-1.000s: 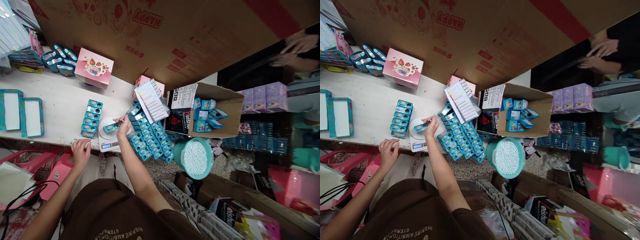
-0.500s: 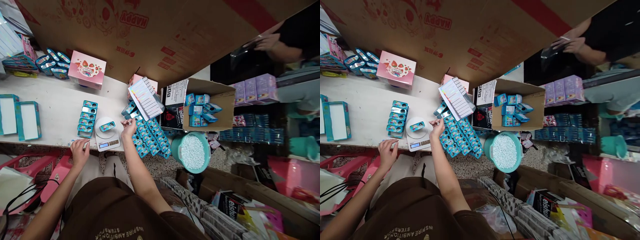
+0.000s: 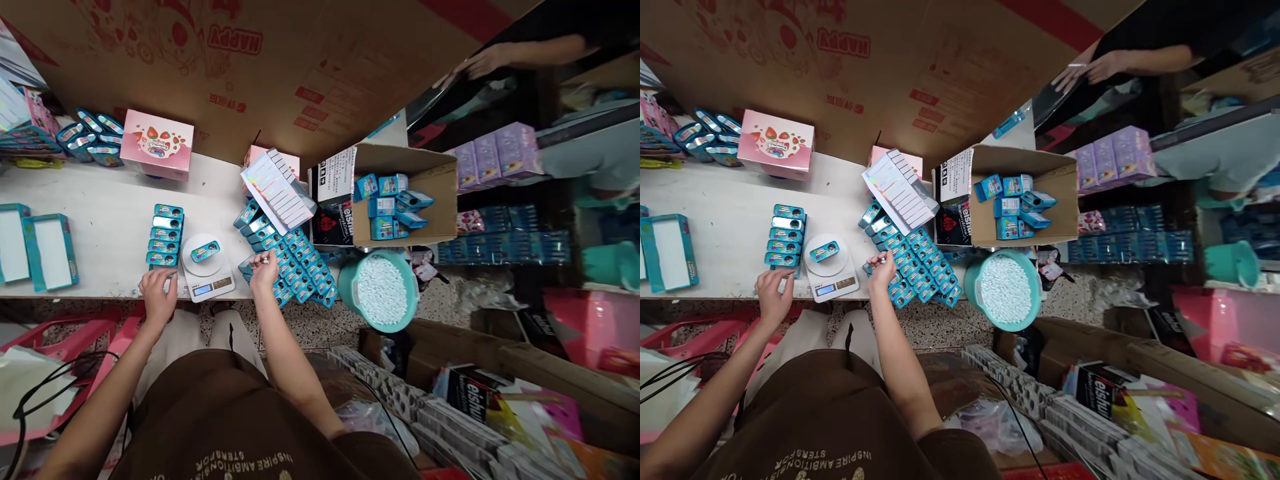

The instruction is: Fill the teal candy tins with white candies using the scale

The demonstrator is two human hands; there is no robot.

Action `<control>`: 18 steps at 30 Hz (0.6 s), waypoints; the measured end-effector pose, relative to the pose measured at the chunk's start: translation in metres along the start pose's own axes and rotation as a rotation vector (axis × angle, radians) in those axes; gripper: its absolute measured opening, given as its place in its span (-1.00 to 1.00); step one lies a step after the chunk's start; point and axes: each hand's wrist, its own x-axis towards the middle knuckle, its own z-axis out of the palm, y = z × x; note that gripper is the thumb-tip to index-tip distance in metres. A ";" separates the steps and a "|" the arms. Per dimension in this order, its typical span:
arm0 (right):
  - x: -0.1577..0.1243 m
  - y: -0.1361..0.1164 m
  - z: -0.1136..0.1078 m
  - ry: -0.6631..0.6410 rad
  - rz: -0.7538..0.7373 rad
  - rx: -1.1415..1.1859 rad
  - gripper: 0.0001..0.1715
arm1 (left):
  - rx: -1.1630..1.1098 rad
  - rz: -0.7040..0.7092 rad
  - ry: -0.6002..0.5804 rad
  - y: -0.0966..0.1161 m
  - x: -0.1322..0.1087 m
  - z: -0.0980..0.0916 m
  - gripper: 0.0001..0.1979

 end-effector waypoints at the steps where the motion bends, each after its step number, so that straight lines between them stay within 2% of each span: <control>1: 0.001 0.000 -0.001 -0.008 0.060 -0.003 -0.70 | -0.001 0.001 0.004 0.001 0.001 0.000 -0.79; 4: 0.004 0.001 -0.002 -0.055 0.222 -0.069 -0.83 | -0.008 0.012 0.008 0.004 0.003 0.000 -0.80; 8: 0.004 0.004 0.001 -0.155 0.179 -0.272 -0.91 | -0.017 0.012 0.008 0.005 0.002 0.001 -0.80; 11: 0.003 0.006 0.008 -0.280 0.009 -0.561 -0.86 | -0.029 0.007 0.004 0.006 0.001 0.001 -0.80; 15: 0.003 0.005 0.026 -0.416 -0.403 -1.065 -0.81 | -0.044 0.011 0.012 0.006 0.000 0.001 -0.81; 18: 0.003 0.004 0.041 -0.555 -0.591 -1.316 -0.80 | -0.053 0.021 0.024 0.004 -0.002 0.001 -0.81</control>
